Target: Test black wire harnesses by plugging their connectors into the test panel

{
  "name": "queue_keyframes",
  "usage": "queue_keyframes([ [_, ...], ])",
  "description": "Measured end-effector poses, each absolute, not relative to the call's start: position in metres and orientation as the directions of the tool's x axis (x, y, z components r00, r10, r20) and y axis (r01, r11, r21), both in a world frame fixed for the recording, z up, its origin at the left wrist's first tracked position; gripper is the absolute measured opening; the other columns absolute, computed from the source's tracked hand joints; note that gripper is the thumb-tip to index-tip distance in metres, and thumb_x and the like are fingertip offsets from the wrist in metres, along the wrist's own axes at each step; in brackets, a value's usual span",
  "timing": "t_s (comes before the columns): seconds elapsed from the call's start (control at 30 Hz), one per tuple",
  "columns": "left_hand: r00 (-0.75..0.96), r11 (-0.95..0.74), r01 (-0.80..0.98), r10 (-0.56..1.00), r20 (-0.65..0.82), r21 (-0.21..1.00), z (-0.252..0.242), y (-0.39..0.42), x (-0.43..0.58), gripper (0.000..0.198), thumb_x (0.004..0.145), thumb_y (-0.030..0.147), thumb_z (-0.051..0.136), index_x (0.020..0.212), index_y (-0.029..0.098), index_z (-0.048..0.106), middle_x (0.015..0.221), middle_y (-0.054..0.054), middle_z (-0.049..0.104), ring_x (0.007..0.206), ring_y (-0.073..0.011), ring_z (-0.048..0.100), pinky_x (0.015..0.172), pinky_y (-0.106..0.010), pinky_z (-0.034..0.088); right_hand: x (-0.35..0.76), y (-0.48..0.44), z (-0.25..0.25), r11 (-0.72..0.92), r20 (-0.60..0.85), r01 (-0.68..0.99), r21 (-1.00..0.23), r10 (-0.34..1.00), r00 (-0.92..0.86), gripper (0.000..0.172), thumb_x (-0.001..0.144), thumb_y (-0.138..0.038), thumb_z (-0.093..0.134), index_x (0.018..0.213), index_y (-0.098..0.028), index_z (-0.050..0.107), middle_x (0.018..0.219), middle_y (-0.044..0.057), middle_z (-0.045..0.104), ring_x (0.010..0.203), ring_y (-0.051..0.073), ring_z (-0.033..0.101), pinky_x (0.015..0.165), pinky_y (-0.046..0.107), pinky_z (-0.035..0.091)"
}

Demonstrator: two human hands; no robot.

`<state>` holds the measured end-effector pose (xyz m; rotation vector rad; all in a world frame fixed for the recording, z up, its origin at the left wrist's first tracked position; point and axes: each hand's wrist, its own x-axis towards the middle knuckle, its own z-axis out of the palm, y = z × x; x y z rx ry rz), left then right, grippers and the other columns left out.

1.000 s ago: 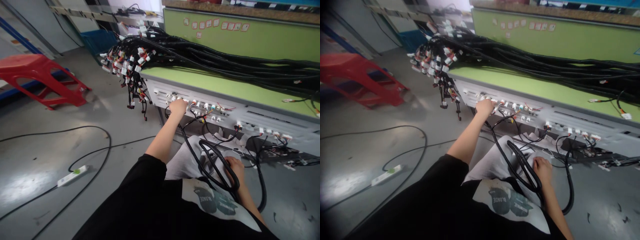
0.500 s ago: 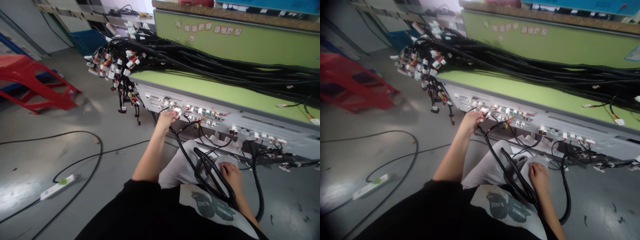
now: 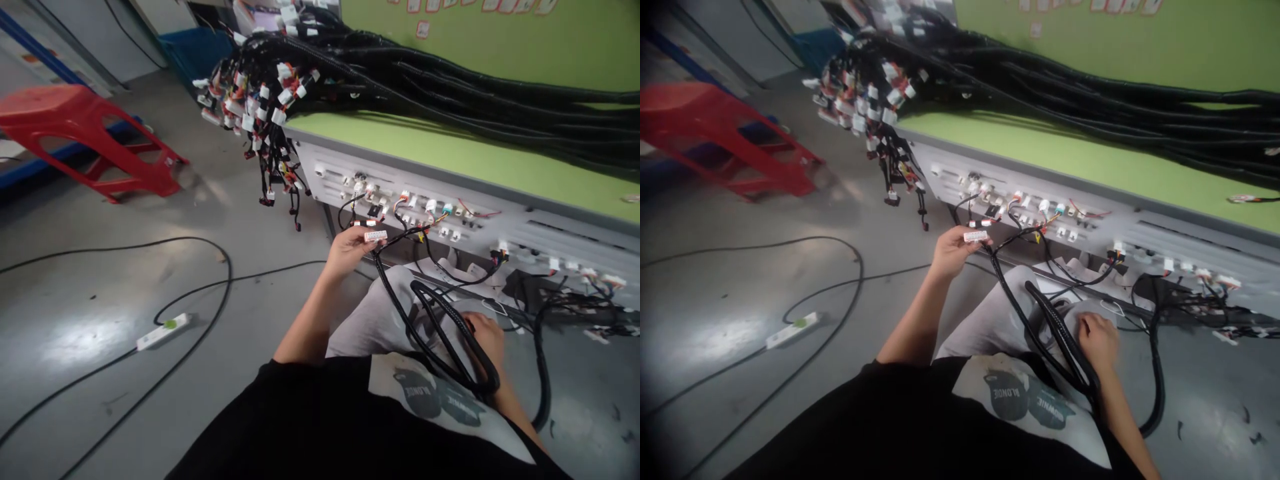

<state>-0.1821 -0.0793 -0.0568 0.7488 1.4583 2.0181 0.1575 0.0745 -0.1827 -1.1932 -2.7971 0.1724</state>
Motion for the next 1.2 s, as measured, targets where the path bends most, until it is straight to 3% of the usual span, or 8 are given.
queue_keyframes([
  [0.3, -0.734, -0.216, -0.189, 0.679, 0.008, 0.958, -0.055, -0.088, -0.178, 0.014, 0.063, 0.009, 0.076, 0.069, 0.017, 0.067, 0.078, -0.005, 0.069, 0.089, -0.0198, 0.066, 0.083, -0.03, 0.05, 0.155, 0.071, -0.178, 0.665, 0.037, 0.738, -0.116, 0.745, -0.666, 0.031, 0.085, -0.019, 0.043, 0.099, -0.017, 0.07, 0.103, 0.007, 0.069, 0.089, 0.02, 0.056, 0.081, 0.03, 0.035],
  [0.67, -0.582, -0.478, 0.11, 0.68, 0.446, 0.872, -0.067, -0.087, -0.185, 0.016, 0.071, 0.029, 0.076, 0.076, 0.017, 0.067, 0.08, -0.004, 0.071, 0.077, -0.015, 0.067, 0.073, -0.028, 0.051, 0.157, 0.075, -0.184, 0.7, 0.084, 0.7, -0.143, 0.713, -0.696, 0.034, 0.087, -0.027, 0.038, 0.088, -0.018, 0.071, 0.097, 0.008, 0.07, 0.085, 0.021, 0.057, 0.079, 0.031, 0.037],
  [1.2, -0.586, -0.461, 0.113, 0.684, 0.434, 0.88, -0.07, -0.088, -0.185, 0.021, 0.072, 0.035, 0.075, 0.077, 0.016, 0.067, 0.079, -0.005, 0.07, 0.076, -0.0155, 0.067, 0.072, -0.028, 0.051, 0.157, 0.073, -0.184, 0.677, 0.099, 0.721, -0.147, 0.735, -0.671, 0.034, 0.086, -0.03, 0.038, 0.087, -0.019, 0.07, 0.096, 0.006, 0.07, 0.083, 0.02, 0.057, 0.077, 0.03, 0.037],
])
